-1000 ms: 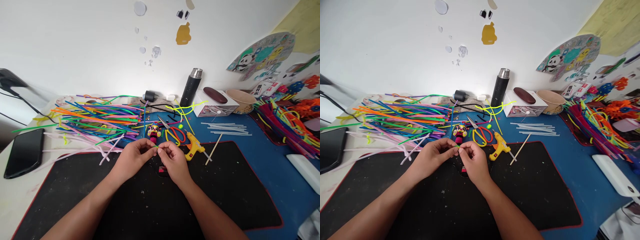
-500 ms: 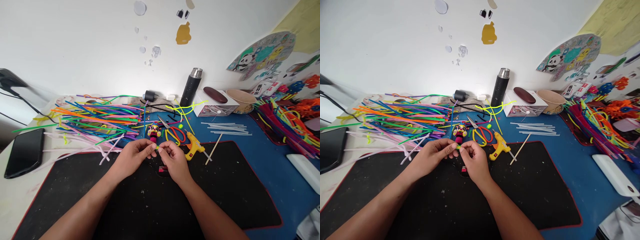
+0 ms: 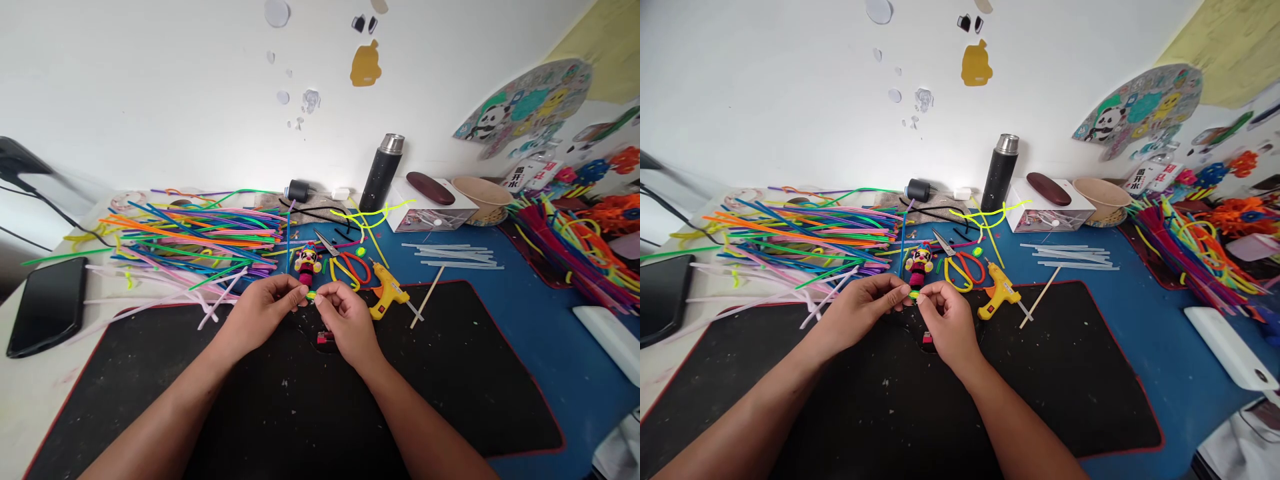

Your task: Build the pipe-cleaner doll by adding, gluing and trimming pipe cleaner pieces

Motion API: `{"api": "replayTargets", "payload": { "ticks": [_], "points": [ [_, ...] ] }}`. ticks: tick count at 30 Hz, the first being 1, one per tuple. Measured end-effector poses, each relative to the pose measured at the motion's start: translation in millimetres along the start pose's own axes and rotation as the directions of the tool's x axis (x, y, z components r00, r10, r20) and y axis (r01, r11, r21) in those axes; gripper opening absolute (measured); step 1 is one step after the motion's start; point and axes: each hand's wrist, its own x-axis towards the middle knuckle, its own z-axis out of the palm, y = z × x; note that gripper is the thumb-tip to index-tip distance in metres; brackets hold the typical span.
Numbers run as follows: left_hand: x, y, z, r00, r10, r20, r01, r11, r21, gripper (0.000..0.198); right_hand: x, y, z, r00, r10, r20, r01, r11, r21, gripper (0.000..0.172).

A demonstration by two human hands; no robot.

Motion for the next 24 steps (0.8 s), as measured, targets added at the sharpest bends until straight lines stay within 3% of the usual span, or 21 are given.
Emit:
{"api": "replayTargets", "payload": {
  "ticks": [14, 21, 24],
  "points": [
    [2.4, -3.9, -1.0, 0.999, -0.015, -0.038, 0.013, 0.999, -0.038, 0.049, -1.1, 0.2, -0.6, 1.000, -0.007, 0.005, 0.007, 1.000, 0.015, 0.020],
    [6.0, -11.1, -13.1, 0.978, -0.005, -0.209, -0.007, 0.998, -0.056, 0.043, -0.8, 2.1, -2.8, 1.000, 0.015, -0.002, -0.015, 0.998, 0.060, 0.023],
    [7.0, -11.2, -18.0, 0.972, -0.016, -0.234, 0.009, 0.999, -0.031, 0.043, 0.0, 2.1, -3.5, 1.000, 0.018, 0.002, -0.018, 0.997, 0.079, 0.023]
  ]
}}
